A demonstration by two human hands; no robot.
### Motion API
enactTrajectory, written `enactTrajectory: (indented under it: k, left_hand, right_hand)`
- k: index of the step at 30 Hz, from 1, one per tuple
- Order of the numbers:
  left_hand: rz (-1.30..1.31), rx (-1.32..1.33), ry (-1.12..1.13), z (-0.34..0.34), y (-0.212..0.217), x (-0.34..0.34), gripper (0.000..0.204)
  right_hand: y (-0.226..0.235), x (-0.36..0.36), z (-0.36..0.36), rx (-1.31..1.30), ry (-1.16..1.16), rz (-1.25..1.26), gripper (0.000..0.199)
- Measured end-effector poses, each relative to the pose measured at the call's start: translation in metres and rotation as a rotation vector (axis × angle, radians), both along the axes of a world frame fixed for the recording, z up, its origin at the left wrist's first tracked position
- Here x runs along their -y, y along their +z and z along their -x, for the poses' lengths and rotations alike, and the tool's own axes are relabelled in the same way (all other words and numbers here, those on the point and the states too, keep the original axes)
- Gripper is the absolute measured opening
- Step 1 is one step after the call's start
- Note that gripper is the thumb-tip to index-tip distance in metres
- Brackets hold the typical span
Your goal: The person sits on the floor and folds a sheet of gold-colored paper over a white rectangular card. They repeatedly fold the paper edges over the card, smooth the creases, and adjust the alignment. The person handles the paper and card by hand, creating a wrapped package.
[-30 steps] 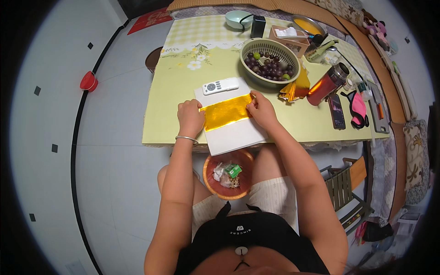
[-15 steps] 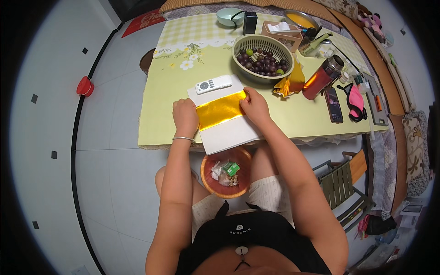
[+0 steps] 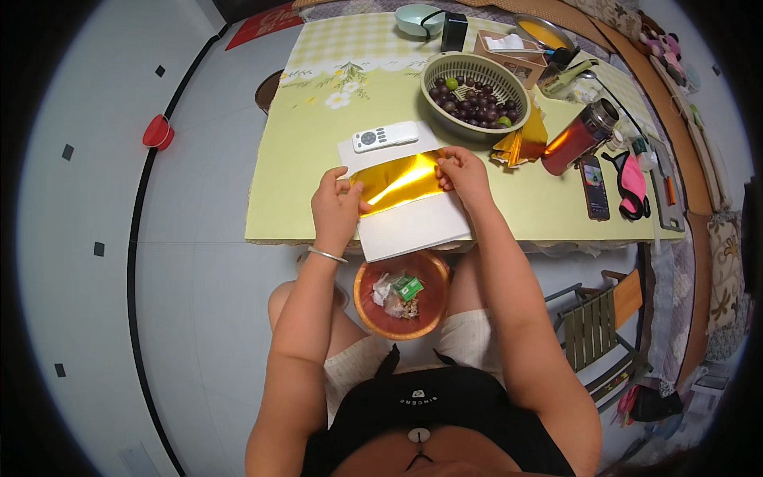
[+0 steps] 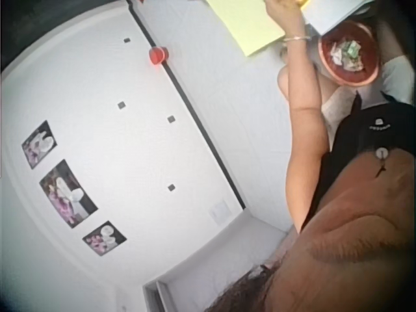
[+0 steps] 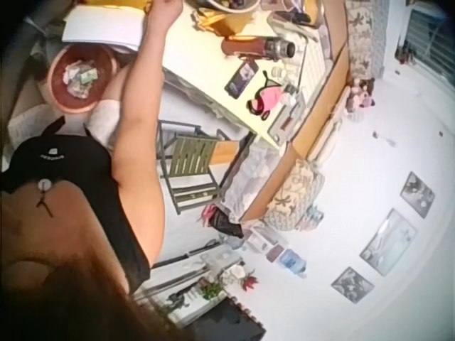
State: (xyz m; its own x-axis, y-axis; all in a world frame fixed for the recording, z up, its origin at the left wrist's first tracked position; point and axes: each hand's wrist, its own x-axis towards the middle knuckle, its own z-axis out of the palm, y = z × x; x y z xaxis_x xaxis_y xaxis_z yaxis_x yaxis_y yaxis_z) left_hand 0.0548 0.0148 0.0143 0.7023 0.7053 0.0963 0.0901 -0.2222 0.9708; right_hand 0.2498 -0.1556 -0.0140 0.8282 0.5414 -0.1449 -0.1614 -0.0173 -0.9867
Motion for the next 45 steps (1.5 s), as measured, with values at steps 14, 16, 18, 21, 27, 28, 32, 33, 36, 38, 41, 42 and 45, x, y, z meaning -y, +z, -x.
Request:
enactTrajectory:
  k: [14, 16, 18, 21, 27, 28, 32, 33, 36, 38, 41, 42, 45]
  left_hand:
    - [0.493, 0.047, 0.055, 0.003, -0.01, -0.012, 0.008]
    - [0.483, 0.044, 0.056, 0.004, -0.009, -0.01, 0.009]
    - [0.46, 0.041, 0.048, 0.005, -0.011, -0.01, 0.009]
    - [0.418, 0.037, 0.034, 0.008, -0.017, -0.011, 0.01]
    - [0.245, -0.075, 0.039, 0.015, -0.021, -0.015, 0.014]
    - [0.172, -0.113, 0.027, 0.017, -0.024, -0.017, 0.016]
    - [-0.275, -0.107, 0.04, 0.02, -0.026, -0.014, 0.023]
    - [-0.293, -0.12, 0.034, 0.02, -0.025, -0.013, 0.023]
    - [-0.348, -0.159, 0.017, 0.022, -0.019, -0.011, 0.024]
    - [-0.384, -0.182, 0.002, 0.023, -0.016, -0.009, 0.023]
    - [-0.44, -0.139, -0.024, 0.023, -0.017, -0.008, 0.024]
    - [-0.472, -0.142, -0.028, 0.023, -0.017, -0.007, 0.024]
    - [-0.546, -0.143, -0.037, 0.022, -0.016, -0.004, 0.026]
  right_hand:
    - [0.015, 0.01, -0.001, -0.106, 0.051, 0.02, 0.015]
    - [0.018, 0.012, 0.001, -0.117, 0.063, 0.026, 0.014]
    - [0.019, 0.015, 0.001, -0.12, 0.074, 0.035, 0.014]
    - [0.018, 0.019, 0.002, -0.119, 0.091, 0.056, 0.014]
    - [0.024, 0.032, 0.001, -0.096, 0.161, 0.147, 0.016]
    - [0.025, 0.034, 0.002, -0.087, 0.169, 0.167, 0.017]
    - [0.031, 0.037, 0.004, -0.01, 0.191, 0.289, 0.018]
    - [0.029, 0.037, 0.005, 0.021, 0.193, 0.29, 0.017]
    - [0.024, 0.037, 0.006, 0.107, 0.195, 0.306, 0.016]
    - [0.025, 0.037, 0.007, 0.151, 0.183, 0.343, 0.016]
    - [0.022, 0.038, 0.006, 0.17, 0.188, 0.343, 0.016]
    - [0.022, 0.038, 0.006, 0.17, 0.184, 0.342, 0.016]
    - [0.021, 0.038, 0.007, 0.184, 0.176, 0.338, 0.016]
